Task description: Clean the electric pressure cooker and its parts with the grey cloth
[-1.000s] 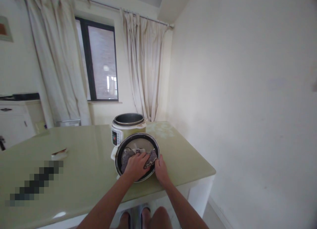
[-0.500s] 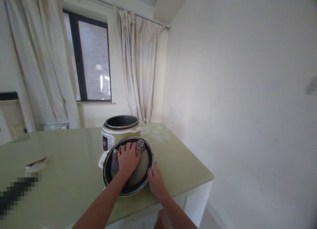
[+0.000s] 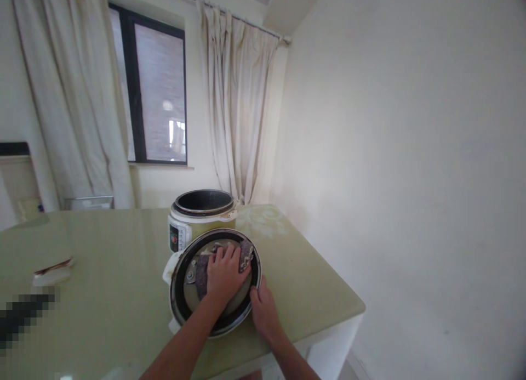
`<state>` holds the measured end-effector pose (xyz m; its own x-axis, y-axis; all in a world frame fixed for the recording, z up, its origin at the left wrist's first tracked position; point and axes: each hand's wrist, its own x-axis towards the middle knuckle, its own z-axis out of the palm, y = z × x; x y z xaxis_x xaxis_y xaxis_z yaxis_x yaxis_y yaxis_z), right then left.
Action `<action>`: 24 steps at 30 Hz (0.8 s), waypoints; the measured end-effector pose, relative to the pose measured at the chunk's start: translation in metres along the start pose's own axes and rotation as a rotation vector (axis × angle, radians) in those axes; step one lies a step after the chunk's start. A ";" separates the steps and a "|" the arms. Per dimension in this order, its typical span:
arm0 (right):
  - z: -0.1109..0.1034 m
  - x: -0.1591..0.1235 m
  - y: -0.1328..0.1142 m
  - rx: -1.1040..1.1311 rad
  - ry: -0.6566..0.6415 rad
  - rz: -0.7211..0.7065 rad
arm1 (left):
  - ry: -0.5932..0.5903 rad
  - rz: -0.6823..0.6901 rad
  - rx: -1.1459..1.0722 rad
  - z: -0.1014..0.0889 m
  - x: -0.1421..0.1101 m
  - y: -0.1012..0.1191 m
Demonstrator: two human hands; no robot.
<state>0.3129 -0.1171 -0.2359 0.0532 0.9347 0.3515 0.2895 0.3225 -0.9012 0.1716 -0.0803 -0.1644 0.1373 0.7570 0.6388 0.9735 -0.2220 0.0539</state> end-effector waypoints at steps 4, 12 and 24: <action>0.001 0.000 0.001 -0.028 0.017 0.024 | 0.027 0.037 -0.041 0.003 -0.013 0.005; -0.003 0.001 0.005 -0.003 0.005 0.031 | -0.166 0.417 -0.103 -0.006 -0.007 -0.047; -0.006 0.003 0.012 0.055 0.026 0.093 | -0.130 0.477 -0.194 0.004 -0.014 -0.034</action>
<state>0.3228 -0.1108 -0.2442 0.1029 0.9570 0.2713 0.2294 0.2425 -0.9426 0.1369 -0.0813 -0.1783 0.5903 0.6112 0.5273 0.7472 -0.6608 -0.0706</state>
